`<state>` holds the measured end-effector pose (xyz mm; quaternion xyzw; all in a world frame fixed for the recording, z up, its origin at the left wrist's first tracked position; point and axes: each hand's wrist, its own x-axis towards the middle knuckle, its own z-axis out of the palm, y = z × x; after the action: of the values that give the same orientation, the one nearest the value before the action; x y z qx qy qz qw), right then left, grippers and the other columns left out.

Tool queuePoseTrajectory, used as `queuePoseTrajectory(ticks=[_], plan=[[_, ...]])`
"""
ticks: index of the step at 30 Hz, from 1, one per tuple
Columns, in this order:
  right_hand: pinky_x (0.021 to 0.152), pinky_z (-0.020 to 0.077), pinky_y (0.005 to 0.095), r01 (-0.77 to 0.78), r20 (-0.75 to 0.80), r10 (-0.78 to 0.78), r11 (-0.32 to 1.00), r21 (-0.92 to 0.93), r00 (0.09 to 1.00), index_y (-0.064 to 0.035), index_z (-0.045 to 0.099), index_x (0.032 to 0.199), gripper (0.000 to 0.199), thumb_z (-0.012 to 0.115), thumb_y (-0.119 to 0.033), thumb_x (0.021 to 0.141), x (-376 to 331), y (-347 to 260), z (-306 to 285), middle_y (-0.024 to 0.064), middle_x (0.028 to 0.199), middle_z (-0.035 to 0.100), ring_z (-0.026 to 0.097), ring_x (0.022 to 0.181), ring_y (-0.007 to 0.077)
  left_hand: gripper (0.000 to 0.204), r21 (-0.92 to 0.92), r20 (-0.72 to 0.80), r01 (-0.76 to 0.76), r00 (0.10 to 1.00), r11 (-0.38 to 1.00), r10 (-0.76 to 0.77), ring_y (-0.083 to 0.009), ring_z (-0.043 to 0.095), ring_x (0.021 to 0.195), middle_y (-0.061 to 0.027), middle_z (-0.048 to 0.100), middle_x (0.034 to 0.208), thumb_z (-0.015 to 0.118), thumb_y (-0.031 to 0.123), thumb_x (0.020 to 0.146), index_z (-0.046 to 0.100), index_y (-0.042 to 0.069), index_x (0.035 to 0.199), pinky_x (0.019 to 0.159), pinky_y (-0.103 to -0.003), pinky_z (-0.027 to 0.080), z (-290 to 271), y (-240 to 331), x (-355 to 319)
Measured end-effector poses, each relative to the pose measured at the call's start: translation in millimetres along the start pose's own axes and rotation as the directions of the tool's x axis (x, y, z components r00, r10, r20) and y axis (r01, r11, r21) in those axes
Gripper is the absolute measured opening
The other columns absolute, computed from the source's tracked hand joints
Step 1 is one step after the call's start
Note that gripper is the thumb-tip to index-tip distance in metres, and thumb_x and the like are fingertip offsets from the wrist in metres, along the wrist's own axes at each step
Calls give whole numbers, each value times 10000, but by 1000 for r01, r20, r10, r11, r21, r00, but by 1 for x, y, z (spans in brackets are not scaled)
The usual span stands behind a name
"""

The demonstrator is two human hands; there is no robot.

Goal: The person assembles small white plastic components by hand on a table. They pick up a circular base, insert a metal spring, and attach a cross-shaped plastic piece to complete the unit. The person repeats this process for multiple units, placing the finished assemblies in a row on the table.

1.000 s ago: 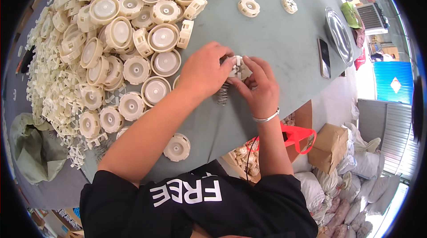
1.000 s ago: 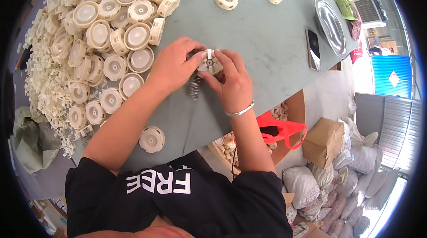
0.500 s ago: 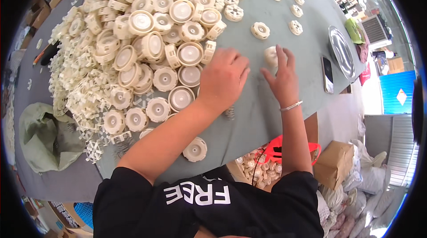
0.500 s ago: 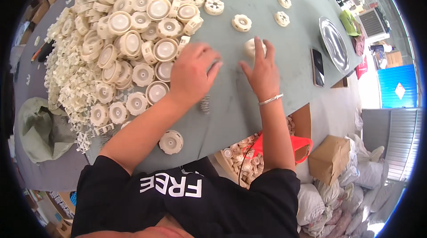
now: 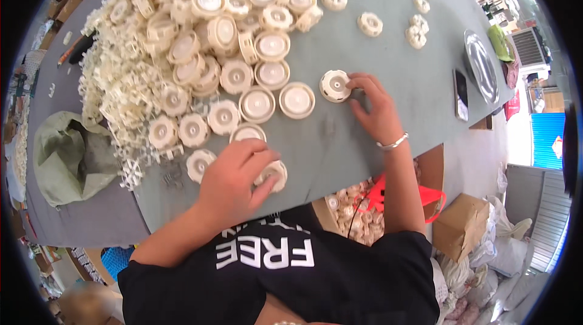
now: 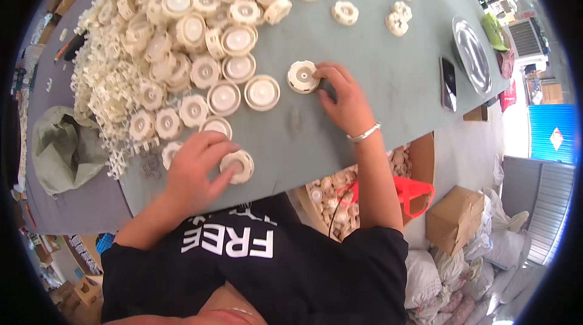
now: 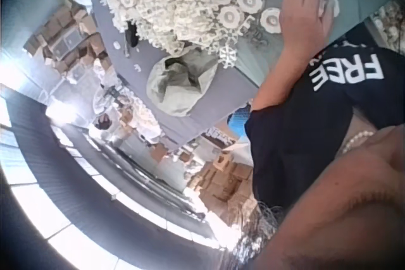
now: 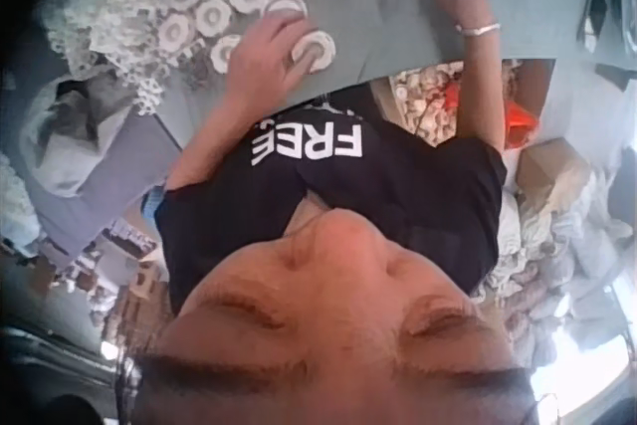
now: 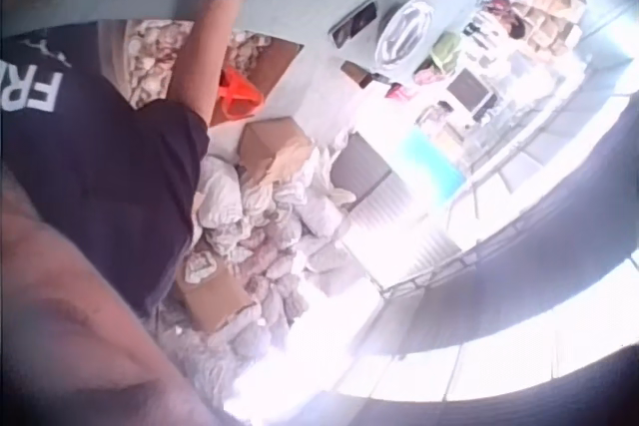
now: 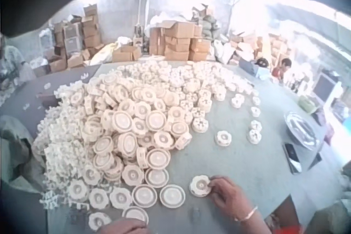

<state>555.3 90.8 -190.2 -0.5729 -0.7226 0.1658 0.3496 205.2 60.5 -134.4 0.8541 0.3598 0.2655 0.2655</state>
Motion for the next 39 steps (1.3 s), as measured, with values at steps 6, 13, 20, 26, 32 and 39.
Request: queuePoseTrajectory(ticks=[6,13,20,26,32,39], plan=[[856,579,401,-167,-66,167,986,3,984,-77,696,1259,454,836,-91,827,-61,-44,-3,131,1248,694,684,1018,299,667,59,81,13,997,998,-18,-260,629,859,-115,633,1350,920,217,766,684,67,1371,768,-386,554,30,-6,-47],[819,568,369,-136,-142,116,981,-140,983,-76,696,1318,485,816,-70,848,-55,-73,55,119,1155,719,687,923,275,386,-86,-148,-97,985,992,84,-220,656,740,-104,697,1086,869,163,873,734,28,1209,664,-335,554,45,-17,-28],[727,527,305,-314,-51,446,701,641,893,-27,675,1247,266,650,-51,984,-57,-85,64,31,1062,683,670,883,142,229,-708,465,655,715,266,-522,-171,636,595,-98,694,944,767,182,998,732,1,1132,600,-310,529,24,-18,-3],[734,541,359,-309,75,355,670,675,932,-49,665,1166,280,786,-186,954,-16,-69,54,85,1114,670,691,969,237,335,-59,-213,147,964,987,-156,-236,698,808,-85,717,1056,810,184,930,725,62,1231,713,-351,577,25,-17,2],[888,574,459,-28,147,54,985,-173,988,-85,716,1244,489,899,-264,828,21,-89,60,166,1189,705,674,1094,405,529,347,-117,94,992,933,-56,-265,652,1164,-73,677,1290,869,243,835,693,76,1305,904,-392,584,18,-45,43],[504,519,299,-631,485,455,716,300,747,6,744,1210,425,832,-322,955,10,-92,26,61,955,687,655,617,160,250,459,161,65,975,886,-155,-296,734,912,-96,756,1033,790,207,897,744,63,1096,801,-405,612,4,-55,80]])
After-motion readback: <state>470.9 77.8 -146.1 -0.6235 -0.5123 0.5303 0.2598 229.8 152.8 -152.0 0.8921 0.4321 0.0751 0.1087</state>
